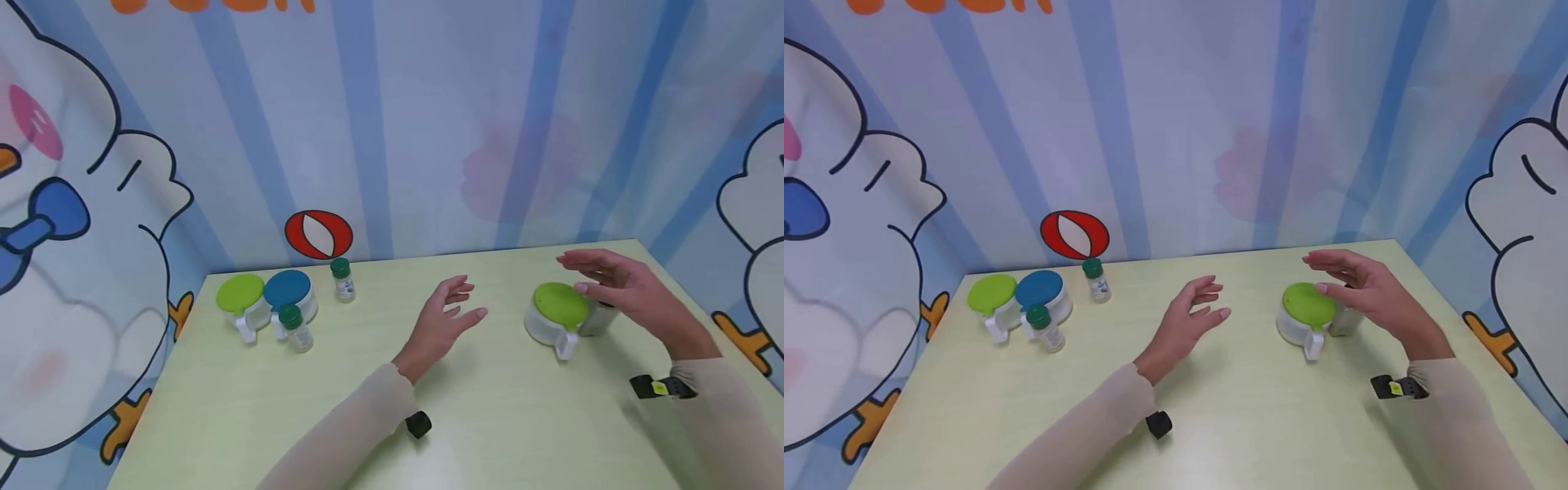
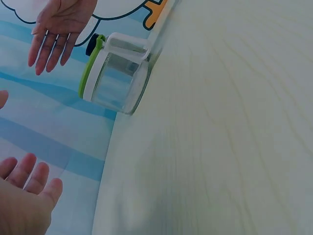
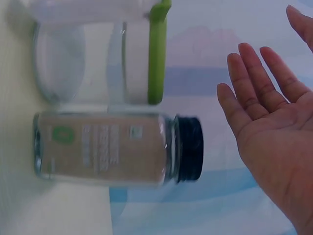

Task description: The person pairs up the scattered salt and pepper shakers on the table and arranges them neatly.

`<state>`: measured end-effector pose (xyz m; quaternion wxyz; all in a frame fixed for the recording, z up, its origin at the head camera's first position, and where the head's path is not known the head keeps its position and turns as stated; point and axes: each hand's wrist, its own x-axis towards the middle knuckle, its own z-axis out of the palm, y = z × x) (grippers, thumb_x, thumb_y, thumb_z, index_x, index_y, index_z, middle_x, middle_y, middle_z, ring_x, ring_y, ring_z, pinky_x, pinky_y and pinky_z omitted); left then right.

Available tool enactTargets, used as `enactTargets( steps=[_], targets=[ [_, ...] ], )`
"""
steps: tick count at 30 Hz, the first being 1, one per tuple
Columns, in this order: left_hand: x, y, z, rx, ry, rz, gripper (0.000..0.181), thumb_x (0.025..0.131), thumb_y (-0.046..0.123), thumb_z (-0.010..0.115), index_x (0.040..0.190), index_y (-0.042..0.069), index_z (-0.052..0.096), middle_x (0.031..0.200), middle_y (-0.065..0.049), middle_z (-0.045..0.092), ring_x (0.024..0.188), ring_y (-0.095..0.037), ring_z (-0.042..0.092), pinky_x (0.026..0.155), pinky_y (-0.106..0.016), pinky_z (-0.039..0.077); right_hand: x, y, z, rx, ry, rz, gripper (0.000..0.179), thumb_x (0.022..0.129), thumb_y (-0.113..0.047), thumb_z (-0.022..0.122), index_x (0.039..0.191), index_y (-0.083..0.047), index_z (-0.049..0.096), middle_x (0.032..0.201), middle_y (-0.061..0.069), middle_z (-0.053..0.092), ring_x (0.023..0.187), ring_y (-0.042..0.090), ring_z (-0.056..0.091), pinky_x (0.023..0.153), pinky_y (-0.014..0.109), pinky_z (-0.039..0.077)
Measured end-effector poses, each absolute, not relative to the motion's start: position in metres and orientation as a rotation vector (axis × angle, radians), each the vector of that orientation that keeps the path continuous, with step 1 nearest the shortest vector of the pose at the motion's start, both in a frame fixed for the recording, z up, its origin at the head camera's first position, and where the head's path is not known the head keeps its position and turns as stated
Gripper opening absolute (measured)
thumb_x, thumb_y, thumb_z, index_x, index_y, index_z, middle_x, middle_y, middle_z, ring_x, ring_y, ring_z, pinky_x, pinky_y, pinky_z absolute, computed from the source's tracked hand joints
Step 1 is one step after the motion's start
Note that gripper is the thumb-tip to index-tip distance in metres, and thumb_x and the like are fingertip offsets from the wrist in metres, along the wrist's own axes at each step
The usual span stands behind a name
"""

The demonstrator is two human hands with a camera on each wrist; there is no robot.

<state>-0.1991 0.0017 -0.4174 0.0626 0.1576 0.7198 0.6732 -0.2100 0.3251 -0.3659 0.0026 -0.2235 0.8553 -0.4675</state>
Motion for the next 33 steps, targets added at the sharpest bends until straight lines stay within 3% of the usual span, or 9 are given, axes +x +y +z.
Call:
enactTargets(
  steps=[4,11,16,23,33],
  targets=[
    [-0.195,-0.012,-0.411,0.491,2.185,2.048,0.062,0.089,0.027,0.07,0.143,0.024,0.04,0.135,0.008,0.052,0.13,-0.023,0.045,0.111,-0.044,0.034,-0.21,0.312,-0.361,-0.778,2.646,-1.466,0.049,0.095,-0.014,0.059,0.142,-0.02,0.045,0.141,0.004,0.05,0.129,0.01,0.046,0.097,0.01,0.04],
    [-0.205,-0.036,-0.425,0.497,2.274,1.955,0.065,0.084,0.043,0.072,0.14,0.038,0.038,0.136,0.013,0.05,0.127,-0.013,0.047,0.109,-0.04,0.038,-0.212,0.294,-0.358,-0.85,2.573,-1.488,0.05,0.094,-0.012,0.06,0.142,-0.021,0.045,0.141,0.004,0.05,0.129,0.014,0.047,0.099,0.013,0.04],
    [-0.205,-0.054,-0.427,0.499,2.295,1.928,0.062,0.085,0.039,0.072,0.137,0.042,0.04,0.137,0.014,0.049,0.126,-0.011,0.047,0.108,-0.04,0.04,-0.214,0.282,-0.36,-0.878,2.513,-1.498,0.052,0.093,-0.013,0.062,0.142,-0.022,0.045,0.141,0.002,0.051,0.13,0.015,0.046,0.099,0.015,0.042],
    [-0.203,-0.077,-0.426,0.525,2.268,1.915,0.064,0.085,0.032,0.073,0.139,0.042,0.039,0.14,0.013,0.048,0.128,-0.011,0.046,0.108,-0.041,0.039,-0.214,0.264,-0.36,-0.962,2.412,-1.547,0.052,0.092,-0.009,0.063,0.14,-0.02,0.046,0.139,0.005,0.051,0.129,0.02,0.047,0.099,0.02,0.044],
    [-0.2,-0.119,-0.424,0.569,2.196,1.9,0.066,0.084,0.041,0.072,0.141,0.042,0.038,0.141,0.014,0.046,0.129,-0.012,0.046,0.108,-0.045,0.038,-0.217,0.236,-0.364,-0.968,2.32,-1.54,0.052,0.092,-0.014,0.064,0.14,-0.023,0.047,0.138,0.002,0.053,0.129,0.019,0.048,0.099,0.025,0.047]
  ],
)
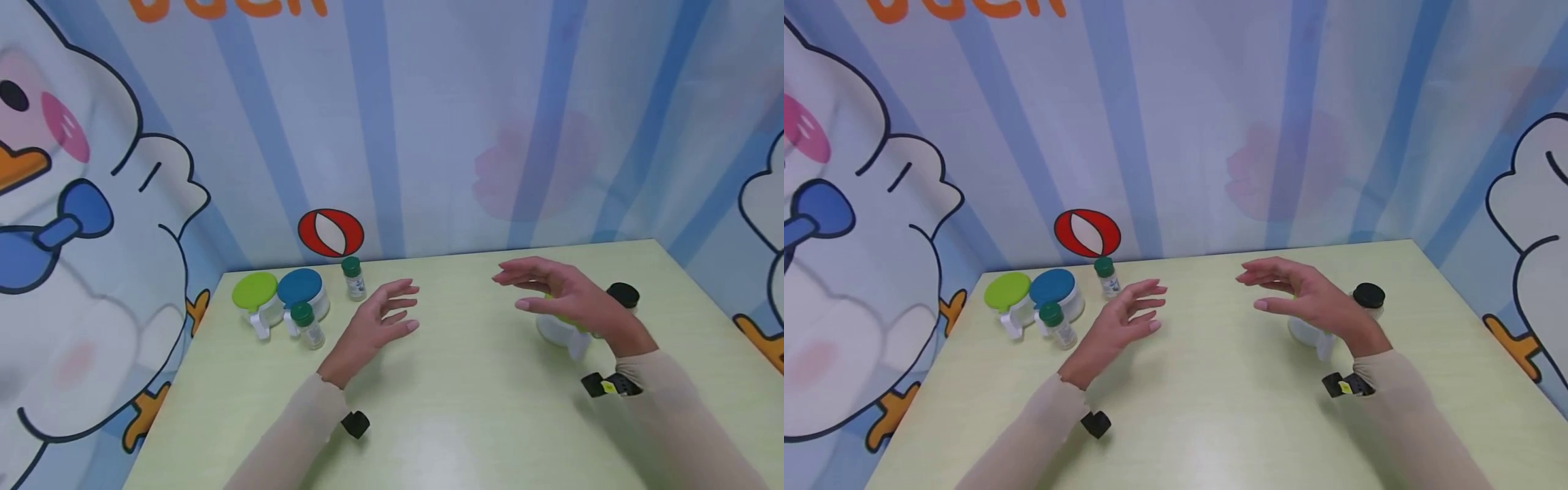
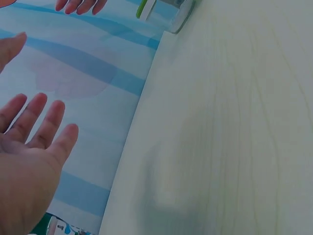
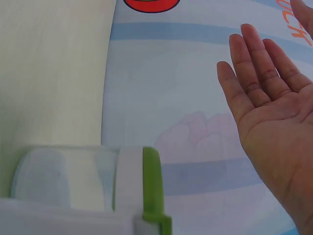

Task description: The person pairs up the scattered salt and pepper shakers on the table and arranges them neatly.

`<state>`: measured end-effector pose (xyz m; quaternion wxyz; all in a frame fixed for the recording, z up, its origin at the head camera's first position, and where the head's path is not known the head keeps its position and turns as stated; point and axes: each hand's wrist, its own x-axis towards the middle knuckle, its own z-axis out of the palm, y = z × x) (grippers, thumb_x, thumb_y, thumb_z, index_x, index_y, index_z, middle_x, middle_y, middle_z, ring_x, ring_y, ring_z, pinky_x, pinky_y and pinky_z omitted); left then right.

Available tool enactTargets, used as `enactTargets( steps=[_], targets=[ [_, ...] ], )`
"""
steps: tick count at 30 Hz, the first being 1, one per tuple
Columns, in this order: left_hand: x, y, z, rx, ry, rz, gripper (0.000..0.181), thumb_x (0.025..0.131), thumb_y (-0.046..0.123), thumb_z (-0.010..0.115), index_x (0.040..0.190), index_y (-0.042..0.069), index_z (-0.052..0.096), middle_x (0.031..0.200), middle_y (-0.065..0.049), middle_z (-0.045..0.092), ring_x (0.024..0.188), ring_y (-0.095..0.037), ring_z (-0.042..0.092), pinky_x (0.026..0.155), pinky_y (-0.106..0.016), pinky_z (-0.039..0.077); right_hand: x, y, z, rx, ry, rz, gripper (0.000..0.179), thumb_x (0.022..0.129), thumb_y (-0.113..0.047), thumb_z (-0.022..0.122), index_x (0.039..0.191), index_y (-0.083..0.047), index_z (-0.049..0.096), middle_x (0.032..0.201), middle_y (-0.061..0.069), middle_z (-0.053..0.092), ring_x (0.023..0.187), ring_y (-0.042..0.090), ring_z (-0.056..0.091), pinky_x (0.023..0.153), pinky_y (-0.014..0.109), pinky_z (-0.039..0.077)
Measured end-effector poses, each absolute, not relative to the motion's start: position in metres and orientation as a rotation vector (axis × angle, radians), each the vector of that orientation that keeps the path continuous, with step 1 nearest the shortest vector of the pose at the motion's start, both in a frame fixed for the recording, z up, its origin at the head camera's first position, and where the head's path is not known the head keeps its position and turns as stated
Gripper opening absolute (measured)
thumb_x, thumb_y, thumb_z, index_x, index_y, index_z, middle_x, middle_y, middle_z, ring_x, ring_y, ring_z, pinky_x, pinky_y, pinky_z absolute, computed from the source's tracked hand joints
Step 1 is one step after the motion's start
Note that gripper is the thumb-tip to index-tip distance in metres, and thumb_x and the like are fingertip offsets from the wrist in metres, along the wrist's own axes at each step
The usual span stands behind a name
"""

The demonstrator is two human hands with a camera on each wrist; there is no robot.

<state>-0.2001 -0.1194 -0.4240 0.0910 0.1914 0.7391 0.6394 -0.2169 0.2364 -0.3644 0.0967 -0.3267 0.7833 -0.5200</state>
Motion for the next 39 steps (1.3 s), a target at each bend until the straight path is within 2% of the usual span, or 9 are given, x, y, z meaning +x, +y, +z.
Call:
enactTargets(
  steps=[8,13,23,25,34,39],
  targets=[
    [-0.197,-0.15,-0.42,0.674,1.999,1.92,0.06,0.091,0.022,0.066,0.144,0.031,0.038,0.144,0.003,0.045,0.134,-0.023,0.043,0.104,-0.039,0.043,-0.22,0.215,-0.371,-0.971,2.31,-1.518,0.052,0.09,-0.021,0.067,0.139,-0.026,0.048,0.135,-0.003,0.056,0.129,0.019,0.049,0.101,0.027,0.045],
    [-0.192,-0.171,-0.416,0.682,1.976,1.936,0.06,0.092,0.014,0.064,0.145,0.026,0.038,0.144,-0.003,0.045,0.132,-0.026,0.044,0.101,-0.037,0.046,-0.224,0.198,-0.377,-0.997,2.243,-1.519,0.053,0.09,-0.021,0.067,0.139,-0.026,0.048,0.136,-0.001,0.056,0.13,0.02,0.048,0.103,0.026,0.043],
    [-0.187,-0.21,-0.403,0.72,1.988,2.0,0.062,0.092,0.007,0.062,0.147,0.017,0.035,0.146,-0.012,0.041,0.133,-0.029,0.043,0.103,-0.032,0.044,-0.226,0.173,-0.388,-1.043,2.171,-1.529,0.05,0.09,-0.019,0.068,0.137,-0.025,0.05,0.135,0.004,0.057,0.129,0.022,0.049,0.103,0.027,0.043],
    [-0.186,-0.218,-0.402,0.711,2.012,2.019,0.062,0.092,0.005,0.061,0.147,0.014,0.034,0.146,-0.012,0.041,0.134,-0.029,0.042,0.103,-0.032,0.043,-0.227,0.167,-0.391,-1.065,2.16,-1.538,0.051,0.089,-0.017,0.068,0.136,-0.024,0.05,0.134,0.003,0.058,0.128,0.022,0.051,0.103,0.027,0.044],
    [-0.179,-0.253,-0.398,0.61,2.145,2.047,0.062,0.092,0.007,0.063,0.146,0.013,0.034,0.147,-0.009,0.04,0.134,-0.028,0.041,0.104,-0.031,0.042,-0.23,0.141,-0.402,-1.092,2.11,-1.57,0.05,0.088,-0.013,0.069,0.134,-0.02,0.052,0.131,0.002,0.06,0.125,0.029,0.052,0.101,0.028,0.045],
    [-0.175,-0.265,-0.398,0.536,2.207,2.05,0.062,0.092,0.006,0.062,0.147,0.011,0.033,0.147,-0.008,0.041,0.133,-0.025,0.043,0.105,-0.036,0.039,-0.225,0.129,-0.395,-1.076,2.121,-1.546,0.048,0.089,-0.013,0.069,0.134,-0.019,0.052,0.131,0.005,0.059,0.126,0.033,0.051,0.102,0.028,0.044]
  ],
)
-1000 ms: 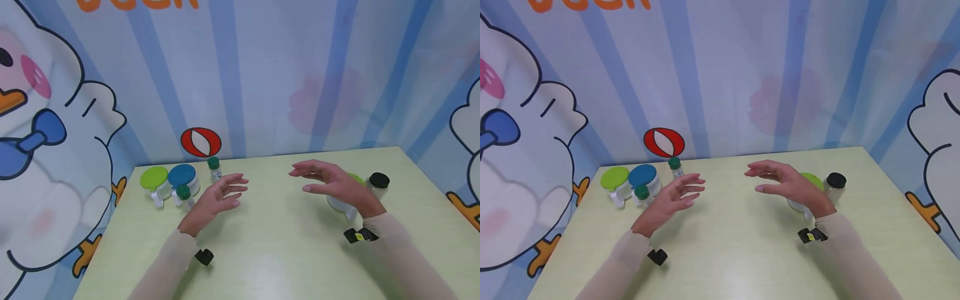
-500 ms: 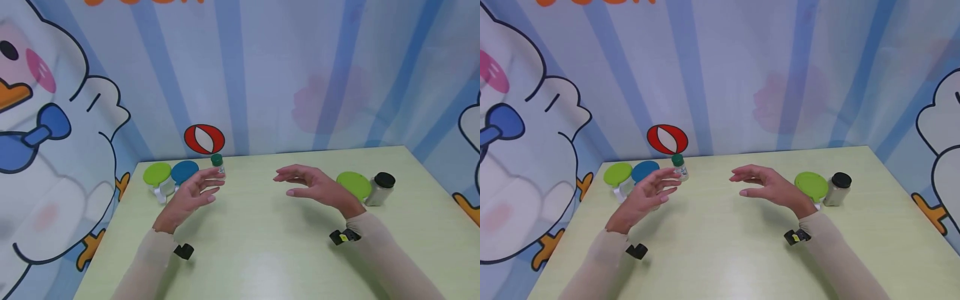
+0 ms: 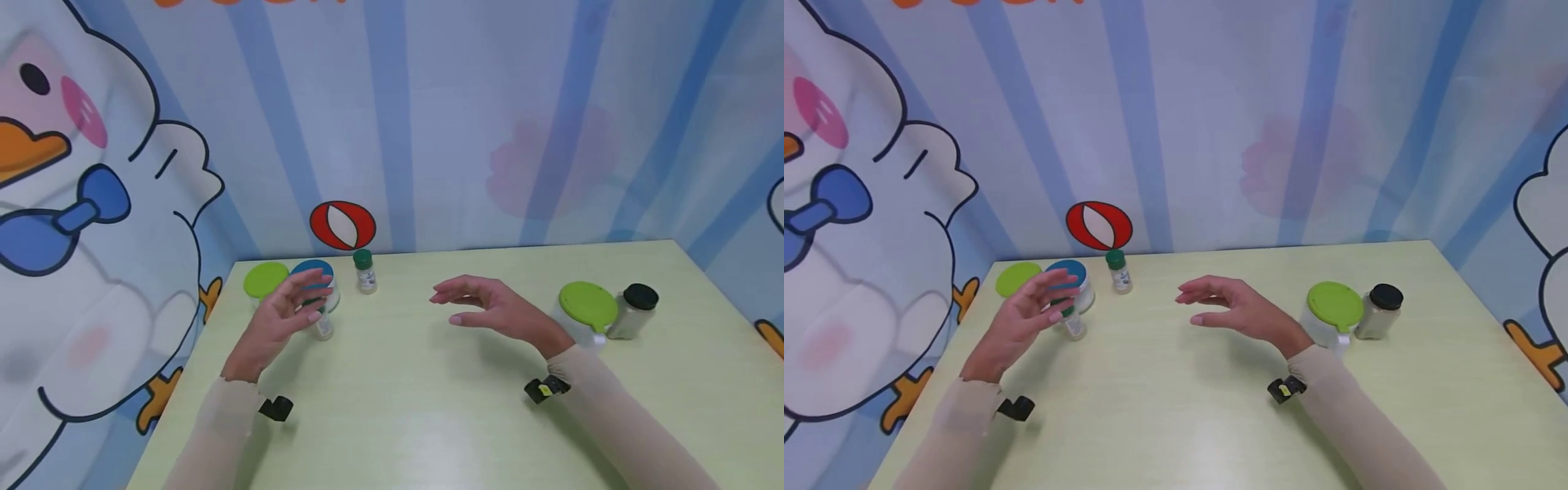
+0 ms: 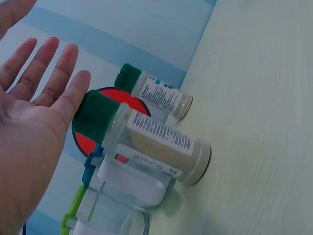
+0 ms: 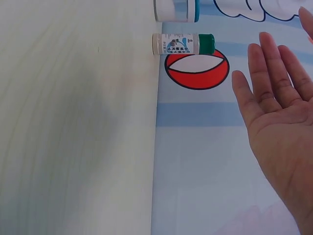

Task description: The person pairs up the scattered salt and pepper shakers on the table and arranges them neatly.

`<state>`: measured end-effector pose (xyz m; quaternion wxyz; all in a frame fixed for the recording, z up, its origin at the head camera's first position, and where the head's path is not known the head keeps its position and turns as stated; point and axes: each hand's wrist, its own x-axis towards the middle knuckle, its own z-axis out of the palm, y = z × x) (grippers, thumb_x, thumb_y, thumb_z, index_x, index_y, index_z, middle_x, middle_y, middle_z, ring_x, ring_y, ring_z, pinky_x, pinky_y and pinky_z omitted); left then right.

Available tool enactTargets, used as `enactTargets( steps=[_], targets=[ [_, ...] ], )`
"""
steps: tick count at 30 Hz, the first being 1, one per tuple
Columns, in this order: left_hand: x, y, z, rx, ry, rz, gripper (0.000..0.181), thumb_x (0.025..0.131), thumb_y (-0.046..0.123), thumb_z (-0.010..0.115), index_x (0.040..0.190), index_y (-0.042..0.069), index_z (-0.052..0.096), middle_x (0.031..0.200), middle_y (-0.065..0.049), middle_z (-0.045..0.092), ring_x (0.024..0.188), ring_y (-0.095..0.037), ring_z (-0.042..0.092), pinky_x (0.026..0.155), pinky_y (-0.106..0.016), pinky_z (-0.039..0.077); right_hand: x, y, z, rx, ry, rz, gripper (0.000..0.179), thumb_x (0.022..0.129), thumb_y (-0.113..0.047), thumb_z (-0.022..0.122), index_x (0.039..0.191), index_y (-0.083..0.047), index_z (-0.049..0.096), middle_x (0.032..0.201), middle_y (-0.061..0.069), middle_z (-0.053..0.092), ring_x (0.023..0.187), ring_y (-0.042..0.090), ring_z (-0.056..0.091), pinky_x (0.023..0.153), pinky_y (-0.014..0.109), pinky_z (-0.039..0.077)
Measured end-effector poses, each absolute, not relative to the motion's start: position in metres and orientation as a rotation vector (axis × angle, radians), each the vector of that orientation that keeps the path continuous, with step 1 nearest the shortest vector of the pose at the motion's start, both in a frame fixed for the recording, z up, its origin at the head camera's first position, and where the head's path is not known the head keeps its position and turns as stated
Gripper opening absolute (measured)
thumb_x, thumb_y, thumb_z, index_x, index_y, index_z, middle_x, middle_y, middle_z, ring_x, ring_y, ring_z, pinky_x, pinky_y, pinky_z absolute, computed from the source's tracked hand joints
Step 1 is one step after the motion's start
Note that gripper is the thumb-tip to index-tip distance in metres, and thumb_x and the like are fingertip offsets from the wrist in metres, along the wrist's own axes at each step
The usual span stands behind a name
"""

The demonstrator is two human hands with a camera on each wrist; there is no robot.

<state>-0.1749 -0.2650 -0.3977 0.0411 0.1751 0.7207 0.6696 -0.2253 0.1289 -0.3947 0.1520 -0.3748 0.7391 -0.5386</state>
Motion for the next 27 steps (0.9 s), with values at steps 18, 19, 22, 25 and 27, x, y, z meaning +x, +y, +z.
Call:
enactTargets(
  steps=[18,19,22,25,27],
  targets=[
    [-0.173,-0.304,-0.403,0.546,2.316,2.195,0.056,0.093,-0.004,0.056,0.144,0.011,0.039,0.144,-0.012,0.043,0.132,-0.033,0.042,0.101,-0.031,0.046,-0.238,0.107,-0.403,-1.107,2.102,-1.497,0.047,0.089,-0.018,0.07,0.133,-0.025,0.053,0.131,-0.002,0.059,0.122,0.02,0.054,0.101,0.031,0.046],
    [-0.174,-0.307,-0.404,0.553,2.323,2.213,0.056,0.093,-0.004,0.056,0.144,0.01,0.039,0.144,-0.013,0.043,0.132,-0.034,0.043,0.101,-0.03,0.046,-0.241,0.107,-0.407,-1.117,2.09,-1.503,0.048,0.089,-0.018,0.07,0.133,-0.025,0.053,0.131,-0.003,0.058,0.122,0.019,0.054,0.101,0.031,0.045],
    [-0.175,-0.315,-0.407,0.563,2.344,2.29,0.056,0.092,-0.006,0.057,0.143,0.007,0.039,0.143,-0.017,0.043,0.13,-0.036,0.043,0.102,-0.031,0.044,-0.246,0.105,-0.411,-1.134,2.058,-1.518,0.048,0.088,-0.018,0.07,0.133,-0.026,0.053,0.132,-0.003,0.058,0.122,0.018,0.054,0.102,0.033,0.045],
    [-0.177,-0.324,-0.409,0.555,2.369,2.392,0.054,0.09,-0.008,0.057,0.141,0.002,0.041,0.14,-0.02,0.045,0.127,-0.035,0.046,0.104,-0.034,0.042,-0.248,0.103,-0.412,-1.139,2.037,-1.531,0.048,0.089,-0.013,0.069,0.133,-0.024,0.053,0.133,-0.002,0.057,0.124,0.021,0.053,0.104,0.033,0.043],
    [-0.178,-0.329,-0.411,0.524,2.412,2.439,0.052,0.09,-0.008,0.058,0.139,-0.001,0.042,0.139,-0.02,0.047,0.125,-0.033,0.047,0.104,-0.032,0.043,-0.248,0.101,-0.41,-1.132,2.037,-1.531,0.049,0.089,-0.011,0.068,0.133,-0.024,0.052,0.132,-0.002,0.057,0.125,0.024,0.052,0.104,0.033,0.043]
  ],
)
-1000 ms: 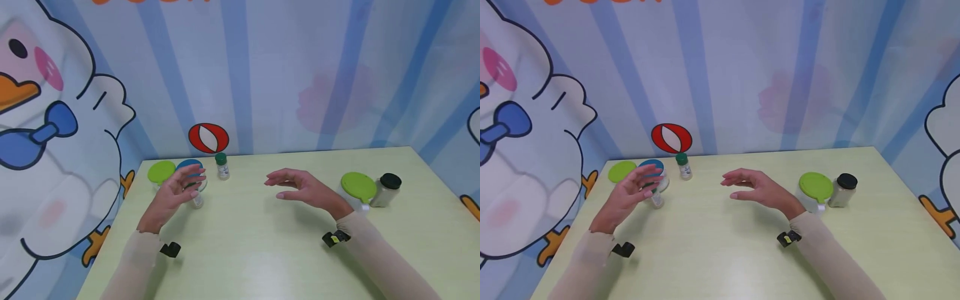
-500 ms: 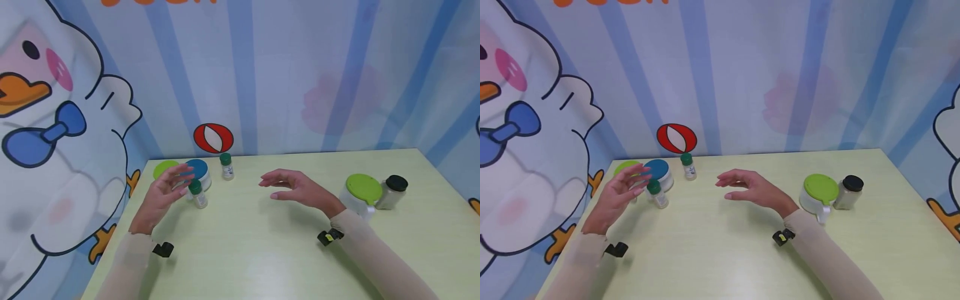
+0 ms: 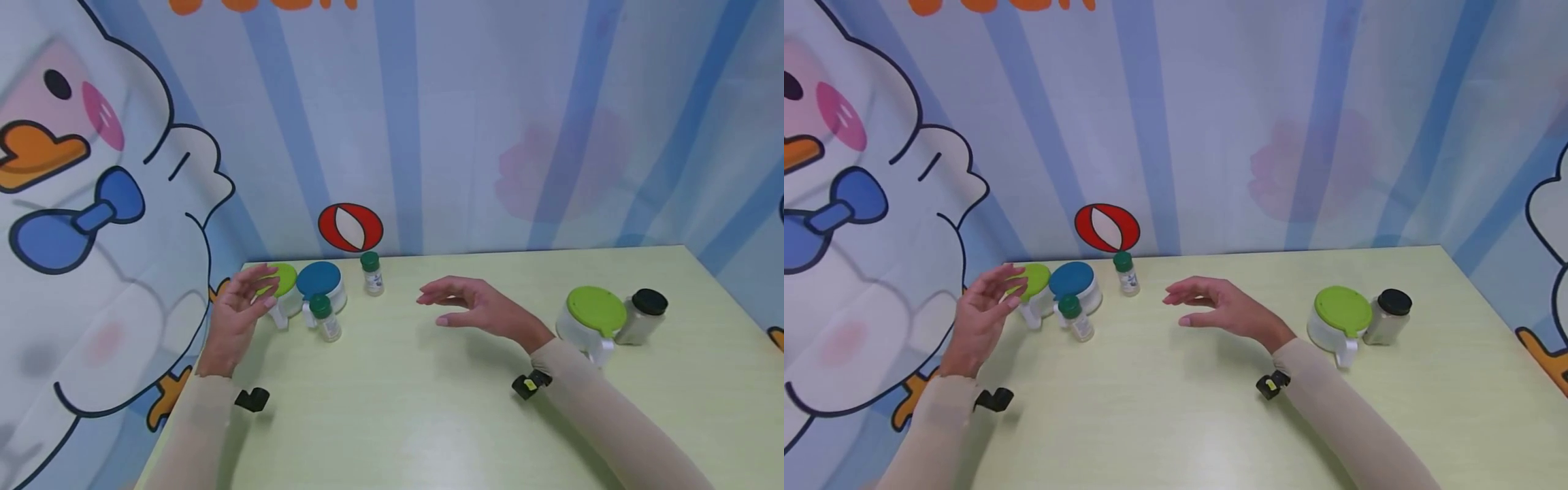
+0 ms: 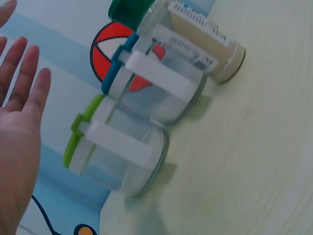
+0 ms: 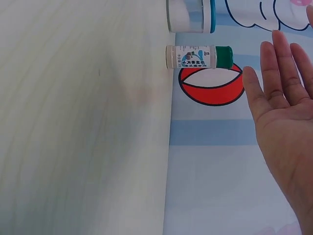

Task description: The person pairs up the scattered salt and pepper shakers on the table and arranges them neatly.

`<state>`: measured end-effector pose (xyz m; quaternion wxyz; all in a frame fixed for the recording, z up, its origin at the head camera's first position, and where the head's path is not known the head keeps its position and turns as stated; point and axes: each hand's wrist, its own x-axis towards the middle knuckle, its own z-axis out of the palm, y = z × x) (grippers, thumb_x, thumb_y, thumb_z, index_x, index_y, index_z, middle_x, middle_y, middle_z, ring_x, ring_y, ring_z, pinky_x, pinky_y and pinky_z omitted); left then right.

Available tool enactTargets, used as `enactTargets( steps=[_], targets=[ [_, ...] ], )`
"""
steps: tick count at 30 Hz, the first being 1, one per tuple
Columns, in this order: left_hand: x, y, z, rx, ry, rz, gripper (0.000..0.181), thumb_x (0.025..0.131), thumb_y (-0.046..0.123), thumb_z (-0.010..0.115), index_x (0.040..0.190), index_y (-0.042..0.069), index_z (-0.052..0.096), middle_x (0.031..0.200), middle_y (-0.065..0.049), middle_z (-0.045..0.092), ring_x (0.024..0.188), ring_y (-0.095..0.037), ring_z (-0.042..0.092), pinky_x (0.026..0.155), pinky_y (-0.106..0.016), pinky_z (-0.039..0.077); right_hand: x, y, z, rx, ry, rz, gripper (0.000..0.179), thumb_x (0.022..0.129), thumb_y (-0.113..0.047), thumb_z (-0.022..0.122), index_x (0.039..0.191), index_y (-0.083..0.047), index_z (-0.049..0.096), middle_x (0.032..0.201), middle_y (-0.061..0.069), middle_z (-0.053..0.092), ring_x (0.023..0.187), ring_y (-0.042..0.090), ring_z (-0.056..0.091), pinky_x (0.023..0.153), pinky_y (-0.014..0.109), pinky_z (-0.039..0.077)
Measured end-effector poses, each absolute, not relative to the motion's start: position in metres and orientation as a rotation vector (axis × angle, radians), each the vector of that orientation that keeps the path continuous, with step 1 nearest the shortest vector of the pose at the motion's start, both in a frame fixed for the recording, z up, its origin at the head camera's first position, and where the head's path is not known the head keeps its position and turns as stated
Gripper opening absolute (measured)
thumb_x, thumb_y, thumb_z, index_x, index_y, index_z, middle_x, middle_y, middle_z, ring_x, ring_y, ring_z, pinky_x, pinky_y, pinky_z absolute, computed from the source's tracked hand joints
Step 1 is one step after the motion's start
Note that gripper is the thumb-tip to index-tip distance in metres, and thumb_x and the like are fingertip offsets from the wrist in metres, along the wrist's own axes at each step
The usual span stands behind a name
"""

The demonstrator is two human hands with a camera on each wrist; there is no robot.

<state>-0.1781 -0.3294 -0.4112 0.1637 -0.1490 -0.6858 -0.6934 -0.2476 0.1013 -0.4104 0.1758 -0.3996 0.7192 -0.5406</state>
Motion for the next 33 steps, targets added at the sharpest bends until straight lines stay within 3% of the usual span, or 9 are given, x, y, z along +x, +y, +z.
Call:
enactTargets(
  steps=[4,10,23,33],
  targets=[
    [-0.181,-0.339,-0.417,-0.329,-1.885,-1.933,0.05,0.088,-0.006,0.062,0.136,-0.005,0.045,0.137,-0.02,0.049,0.124,-0.032,0.046,0.103,-0.027,0.043,-0.242,0.097,-0.402,-1.134,2.013,-1.54,0.049,0.089,-0.006,0.066,0.134,-0.018,0.051,0.133,0.003,0.057,0.126,0.031,0.05,0.106,0.037,0.042],
    [-0.189,-0.349,-0.429,-0.235,-1.786,-1.944,0.052,0.086,-0.004,0.066,0.134,-0.004,0.048,0.138,-0.019,0.049,0.127,-0.03,0.043,0.103,-0.026,0.042,-0.238,0.09,-0.394,-1.135,2.037,-1.512,0.047,0.09,-0.01,0.067,0.134,-0.017,0.052,0.133,0.005,0.056,0.125,0.03,0.051,0.103,0.039,0.045],
    [-0.203,-0.353,-0.445,-0.147,-1.914,-1.867,0.063,0.087,-0.001,0.066,0.143,0.008,0.04,0.15,-0.005,0.037,0.141,-0.021,0.028,0.119,-0.045,0.016,-0.252,0.077,-0.409,-1.127,1.985,-1.526,0.048,0.09,-0.008,0.066,0.133,-0.021,0.052,0.131,-0.001,0.058,0.124,0.022,0.053,0.109,0.048,0.037],
    [-0.215,-0.357,-0.455,0.001,-1.996,-1.881,0.075,0.086,0.013,0.071,0.149,0.018,0.031,0.154,-0.001,0.029,0.143,-0.02,0.023,0.119,-0.046,0.016,-0.258,0.068,-0.412,-1.125,2.007,-1.514,0.049,0.089,-0.015,0.069,0.134,-0.025,0.052,0.131,-0.004,0.058,0.122,0.018,0.054,0.103,0.043,0.044]
  ],
)
